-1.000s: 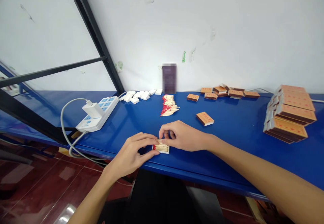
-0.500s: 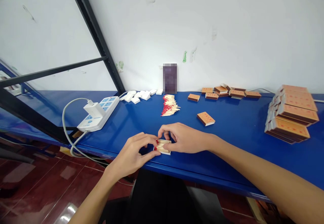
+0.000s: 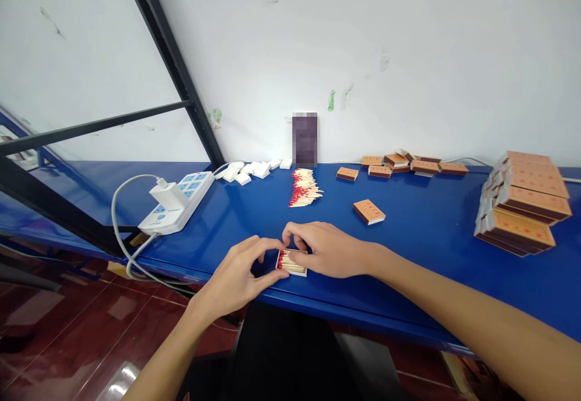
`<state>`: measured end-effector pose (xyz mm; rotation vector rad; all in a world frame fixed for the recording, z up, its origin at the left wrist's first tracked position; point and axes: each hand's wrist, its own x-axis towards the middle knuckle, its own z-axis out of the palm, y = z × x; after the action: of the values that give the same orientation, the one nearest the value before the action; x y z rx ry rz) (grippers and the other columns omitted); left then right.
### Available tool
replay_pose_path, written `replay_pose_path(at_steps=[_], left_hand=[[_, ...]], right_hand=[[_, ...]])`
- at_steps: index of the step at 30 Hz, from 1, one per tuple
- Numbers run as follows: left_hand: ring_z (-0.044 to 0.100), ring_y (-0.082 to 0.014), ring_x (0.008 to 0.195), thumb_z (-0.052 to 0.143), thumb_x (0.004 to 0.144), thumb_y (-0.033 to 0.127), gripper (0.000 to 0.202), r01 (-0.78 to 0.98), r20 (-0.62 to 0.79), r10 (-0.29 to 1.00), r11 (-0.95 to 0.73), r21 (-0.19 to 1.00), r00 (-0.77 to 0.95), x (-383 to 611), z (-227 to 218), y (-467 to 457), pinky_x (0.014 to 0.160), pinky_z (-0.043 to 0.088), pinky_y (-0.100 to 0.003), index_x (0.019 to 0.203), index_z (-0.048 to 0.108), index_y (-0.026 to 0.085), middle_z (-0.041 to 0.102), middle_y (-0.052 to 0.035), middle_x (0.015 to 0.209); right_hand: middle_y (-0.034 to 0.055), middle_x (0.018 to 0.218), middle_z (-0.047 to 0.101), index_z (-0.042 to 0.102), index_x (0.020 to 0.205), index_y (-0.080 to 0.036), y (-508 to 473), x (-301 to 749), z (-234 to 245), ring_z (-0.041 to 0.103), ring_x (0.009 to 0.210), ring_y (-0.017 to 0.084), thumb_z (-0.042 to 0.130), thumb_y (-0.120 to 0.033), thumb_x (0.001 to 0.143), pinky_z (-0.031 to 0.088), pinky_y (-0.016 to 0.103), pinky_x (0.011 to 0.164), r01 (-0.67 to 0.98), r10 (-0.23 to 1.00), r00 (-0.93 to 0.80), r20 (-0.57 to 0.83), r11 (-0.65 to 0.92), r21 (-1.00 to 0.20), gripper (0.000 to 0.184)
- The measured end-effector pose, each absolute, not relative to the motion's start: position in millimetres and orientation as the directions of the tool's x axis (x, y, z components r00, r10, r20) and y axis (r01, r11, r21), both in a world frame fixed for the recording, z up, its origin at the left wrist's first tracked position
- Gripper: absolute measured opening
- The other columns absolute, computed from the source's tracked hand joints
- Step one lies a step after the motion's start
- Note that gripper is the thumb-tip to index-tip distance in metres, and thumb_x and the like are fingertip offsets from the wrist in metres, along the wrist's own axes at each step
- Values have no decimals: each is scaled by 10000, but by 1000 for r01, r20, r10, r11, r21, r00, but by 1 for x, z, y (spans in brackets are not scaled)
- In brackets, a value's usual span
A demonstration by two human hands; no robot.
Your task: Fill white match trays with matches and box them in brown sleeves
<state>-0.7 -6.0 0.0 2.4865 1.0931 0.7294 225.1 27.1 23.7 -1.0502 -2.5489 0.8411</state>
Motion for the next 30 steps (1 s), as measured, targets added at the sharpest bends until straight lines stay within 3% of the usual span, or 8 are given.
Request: replay_pose_path(at_steps=[13,20,25,28,30], left_hand=[[637,-206,926,721,910,335,235,580,313,749,-654,486,584,1,2,-6,840,480,-318,1102,623,242,716,-10,1118],[662,-206,946,718,913,349,174,552,354,723,-685,475,593,2,0,-5,988,433,-361,998,629,227,722,-8,1064],[659,-212,983,730,906,347,206,550,349,724,-683,480,595,2,-1,-4,1023,402,-373,1028,615,227,716,-2,1114],[649,-213,950,738,899,352,241,566,347,728,-681,465,591,2,1,-5,1002,410,-376,1060,611,226,716,-2,1101],[640,-212,933,738,898,355,257,577,339,735,-674,460,588,2,1,-6,986,420,-373,1086,613,230,715,-1,1095]], right_hand=[[-48,731,486,535,991,-223,26,226,28,448,643,123,518,-304,941,324,257,604,555,691,-723,8,588,-588,97],[-30,795,548,518,987,-223,23,225,29,482,691,139,554,-275,903,345,267,653,535,657,-752,49,653,-536,106],[-10,873,605,526,1021,-222,21,226,31,522,754,155,540,-279,923,367,282,696,525,654,-755,50,649,-550,114],[-23,774,566,535,1023,-215,30,230,26,485,666,144,477,-322,969,362,266,633,554,702,-707,88,627,-548,132],[-22,718,545,555,1054,-197,42,234,20,477,628,148,437,-316,986,362,271,621,633,775,-605,183,607,-481,181]])
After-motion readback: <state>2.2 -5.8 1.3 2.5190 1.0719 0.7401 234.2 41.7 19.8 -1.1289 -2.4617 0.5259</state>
